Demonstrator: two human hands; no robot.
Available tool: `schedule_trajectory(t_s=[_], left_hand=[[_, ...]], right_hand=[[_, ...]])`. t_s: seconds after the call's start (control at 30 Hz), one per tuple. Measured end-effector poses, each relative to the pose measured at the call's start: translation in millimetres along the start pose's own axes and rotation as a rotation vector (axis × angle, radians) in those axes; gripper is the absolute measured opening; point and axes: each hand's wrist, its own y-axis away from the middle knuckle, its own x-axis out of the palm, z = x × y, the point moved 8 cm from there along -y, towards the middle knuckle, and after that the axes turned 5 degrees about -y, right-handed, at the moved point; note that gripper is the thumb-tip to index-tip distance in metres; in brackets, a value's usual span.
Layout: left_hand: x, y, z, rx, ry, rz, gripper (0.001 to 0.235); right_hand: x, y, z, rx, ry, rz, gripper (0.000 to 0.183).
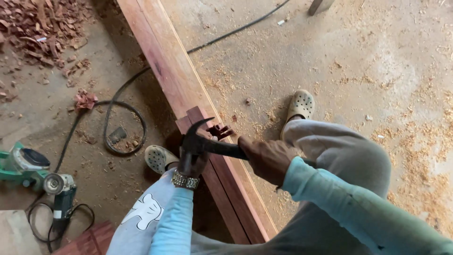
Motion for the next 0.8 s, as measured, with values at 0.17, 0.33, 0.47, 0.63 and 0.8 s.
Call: schedule_trajectory(t_s=[0.17,0.33,0.47,0.63,0.8], left_hand=[[7.7,-3.7,-4.8,0.005,0.028,0.006,0.047],[9.0,5.9,3.4,-0.017,0.073,-0.012,0.048],[8.3,4.4,-7.4,0.000,0.103,-0.021,0.049],[28.7,9.1,-47.9,0.329,-0.419,0.038,0.033],[53.4,30.2,-57.4,0.611,-0.952,0.079,0.019]], right_hand=[[-14.1,-1.3,7.4,0.124,0.177,0.170,0.051],[-68.1,17.6,60.1,-0.321,-0.177,-0.273,0.034],[-48.2,14.9,32.2,-0.540,-0.356,-0.361,0.024],[6.6,-5.8,-18.7,-0.039,0.084,0.086,0.013],[-46.2,3.4,22.9,-0.227,-0.119,-0.131,0.012]])
